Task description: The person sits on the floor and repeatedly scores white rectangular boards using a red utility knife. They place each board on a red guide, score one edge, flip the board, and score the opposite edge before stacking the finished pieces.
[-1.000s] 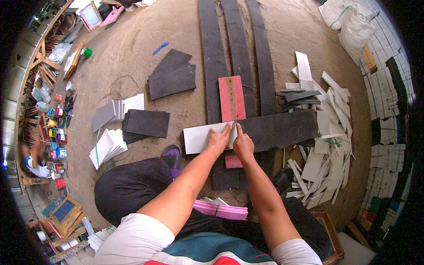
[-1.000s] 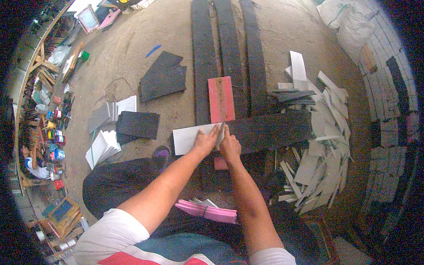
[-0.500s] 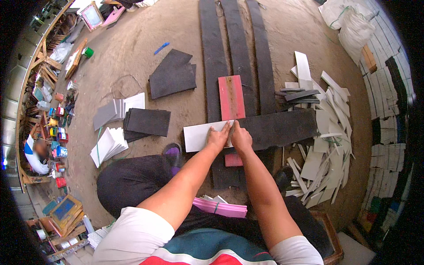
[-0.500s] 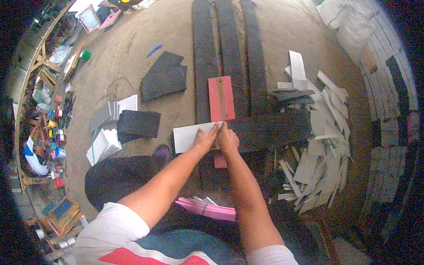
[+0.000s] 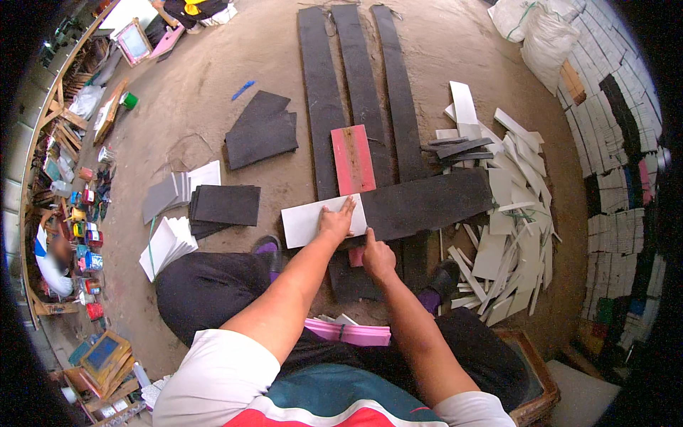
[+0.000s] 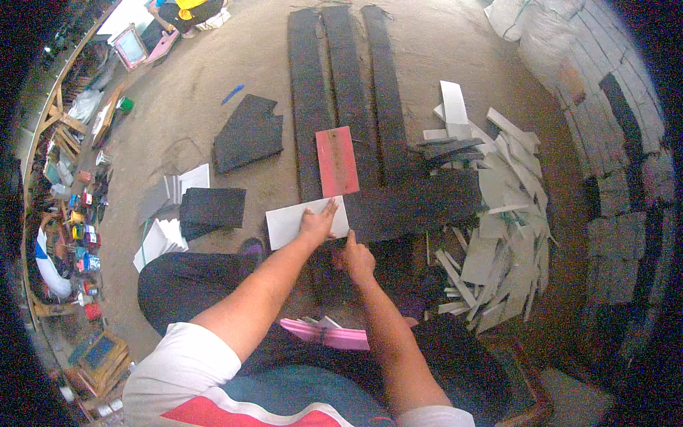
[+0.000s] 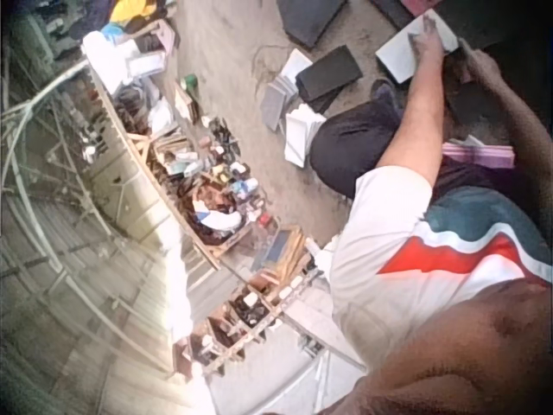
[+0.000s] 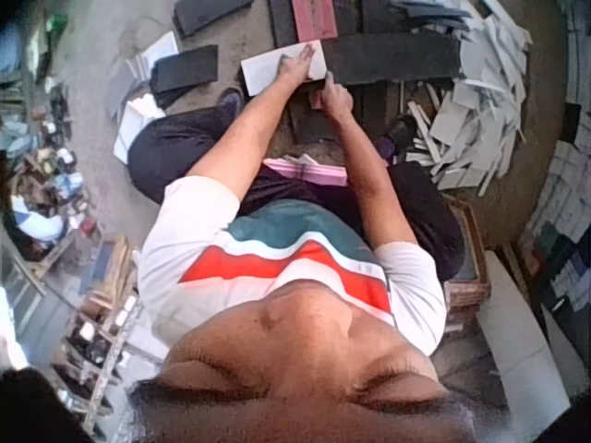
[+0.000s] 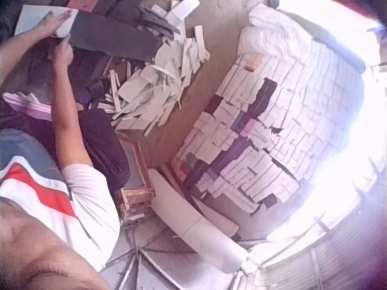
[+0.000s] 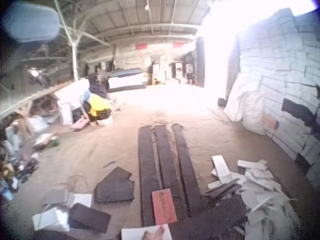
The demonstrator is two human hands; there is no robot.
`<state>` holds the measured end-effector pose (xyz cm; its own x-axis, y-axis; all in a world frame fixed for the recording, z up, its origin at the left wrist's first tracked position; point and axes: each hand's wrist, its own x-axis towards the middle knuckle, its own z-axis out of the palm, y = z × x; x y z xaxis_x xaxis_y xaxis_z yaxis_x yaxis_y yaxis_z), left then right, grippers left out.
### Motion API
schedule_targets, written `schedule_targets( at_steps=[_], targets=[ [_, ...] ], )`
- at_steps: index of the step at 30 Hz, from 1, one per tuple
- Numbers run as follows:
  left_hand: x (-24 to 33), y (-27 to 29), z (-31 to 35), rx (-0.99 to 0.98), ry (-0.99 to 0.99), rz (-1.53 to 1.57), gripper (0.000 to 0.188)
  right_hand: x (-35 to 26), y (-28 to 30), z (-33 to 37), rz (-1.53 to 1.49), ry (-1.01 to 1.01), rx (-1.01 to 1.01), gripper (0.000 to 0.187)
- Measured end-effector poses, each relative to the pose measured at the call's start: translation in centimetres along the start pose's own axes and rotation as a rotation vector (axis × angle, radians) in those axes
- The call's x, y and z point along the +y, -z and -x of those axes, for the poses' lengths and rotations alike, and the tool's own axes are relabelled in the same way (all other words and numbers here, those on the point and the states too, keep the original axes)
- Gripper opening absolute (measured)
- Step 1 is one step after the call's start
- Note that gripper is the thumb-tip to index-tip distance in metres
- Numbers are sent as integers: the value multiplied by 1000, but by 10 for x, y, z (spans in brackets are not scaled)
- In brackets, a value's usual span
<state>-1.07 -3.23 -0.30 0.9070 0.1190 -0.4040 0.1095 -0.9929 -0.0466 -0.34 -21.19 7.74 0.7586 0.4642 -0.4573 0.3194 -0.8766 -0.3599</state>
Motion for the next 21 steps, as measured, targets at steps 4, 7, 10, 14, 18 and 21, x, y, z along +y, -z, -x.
schedule_targets(
  at_steps=[4, 7, 10, 14, 18, 21],
  targets=[
    [5, 13, 1, -23, 1, 18, 112, 18, -14, 26, 1, -34, -9, 64],
    [3, 17, 3, -20, 9, 41, 113, 29, -25, 40, 16, -27, -14, 66],
    [0, 26, 3, -54, 17, 94, 119, 33, -34, 50, 50, -37, -28, 67],
    [0, 43, -1, -128, 61, 116, 132, 38, -31, 61, 78, -62, -49, 66],
    [-9, 34, 2, 115, 137, 91, 146, 43, -13, 68, -55, -62, 24, 56],
    [-18, 42, -7, -103, 143, 255, 149, 65, -17, 60, -261, 2, 283, 42]
  ],
)
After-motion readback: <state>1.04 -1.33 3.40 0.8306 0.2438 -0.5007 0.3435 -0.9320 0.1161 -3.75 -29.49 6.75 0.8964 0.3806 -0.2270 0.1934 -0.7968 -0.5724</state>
